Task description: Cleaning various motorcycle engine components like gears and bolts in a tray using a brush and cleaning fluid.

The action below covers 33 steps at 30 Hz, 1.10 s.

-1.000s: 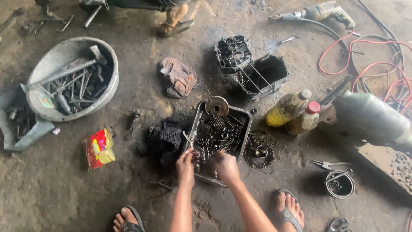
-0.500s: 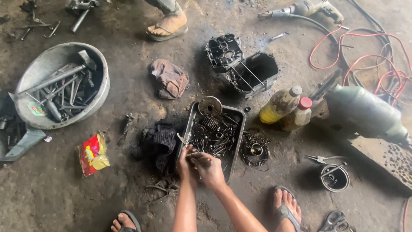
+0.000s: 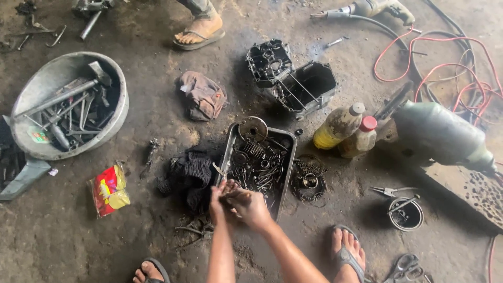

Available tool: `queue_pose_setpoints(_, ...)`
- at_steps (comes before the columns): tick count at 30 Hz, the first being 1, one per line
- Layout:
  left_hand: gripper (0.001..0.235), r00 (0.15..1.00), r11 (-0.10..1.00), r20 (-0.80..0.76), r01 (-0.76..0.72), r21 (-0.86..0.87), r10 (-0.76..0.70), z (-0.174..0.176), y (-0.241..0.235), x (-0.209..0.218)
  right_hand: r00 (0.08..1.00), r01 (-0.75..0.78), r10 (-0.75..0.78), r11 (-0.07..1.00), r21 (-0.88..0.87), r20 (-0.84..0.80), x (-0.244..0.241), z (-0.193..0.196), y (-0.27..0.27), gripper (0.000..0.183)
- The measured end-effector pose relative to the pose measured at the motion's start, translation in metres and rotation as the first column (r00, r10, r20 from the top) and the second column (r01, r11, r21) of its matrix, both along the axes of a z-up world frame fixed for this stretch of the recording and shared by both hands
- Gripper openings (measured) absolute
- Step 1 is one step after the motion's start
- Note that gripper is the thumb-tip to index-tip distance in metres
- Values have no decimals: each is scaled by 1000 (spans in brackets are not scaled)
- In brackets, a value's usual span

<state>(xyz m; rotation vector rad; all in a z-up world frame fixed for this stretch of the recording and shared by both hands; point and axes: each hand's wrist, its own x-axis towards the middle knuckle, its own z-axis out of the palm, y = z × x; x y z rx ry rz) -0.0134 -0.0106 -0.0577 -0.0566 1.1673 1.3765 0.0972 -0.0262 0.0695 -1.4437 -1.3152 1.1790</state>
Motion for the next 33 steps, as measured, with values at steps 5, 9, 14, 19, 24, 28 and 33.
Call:
queue_pose_setpoints(5, 51, 995, 997, -67, 72, -38, -75, 51, 0, 24, 992, 122, -118, 988, 90, -45, 3, -4, -1, 6)
queue_pose_setpoints(9, 48, 992, 996, 115, 65, -56, -59, 65, 6, 3, 979, -102, 104, 995, 21, -177, 18, -1, 12, 2)
queue_pose_setpoints(14, 17, 868, 968, -427, 219, -127, -252, 97, 16, 0, 947, 305, -313, 947, -105, -76, 51, -20, 30, 8)
queue_pose_setpoints(19, 27, 514, 874, -718, 389, -293, -469, 108, 17, 5, 964, 234, -168, 903, -361, 204, 68, -41, 28, 23)
queue_pose_setpoints(24, 31, 154, 836, -896, 451, -311, -417, 67, 29, 1, 961, 153, -24, 875, -459, 274, 63, -75, 12, 24)
queue_pose_setpoints(28, 25, -17, 877, -972, 428, -218, -233, 61, 27, -6, 972, 109, 8, 873, -475, 237, 47, -70, 6, 24)
queue_pose_setpoints(33, 21, -57, 885, -978, 417, -208, -203, 58, 18, -12, 985, 90, -19, 907, -411, 174, 26, -43, -11, 14)
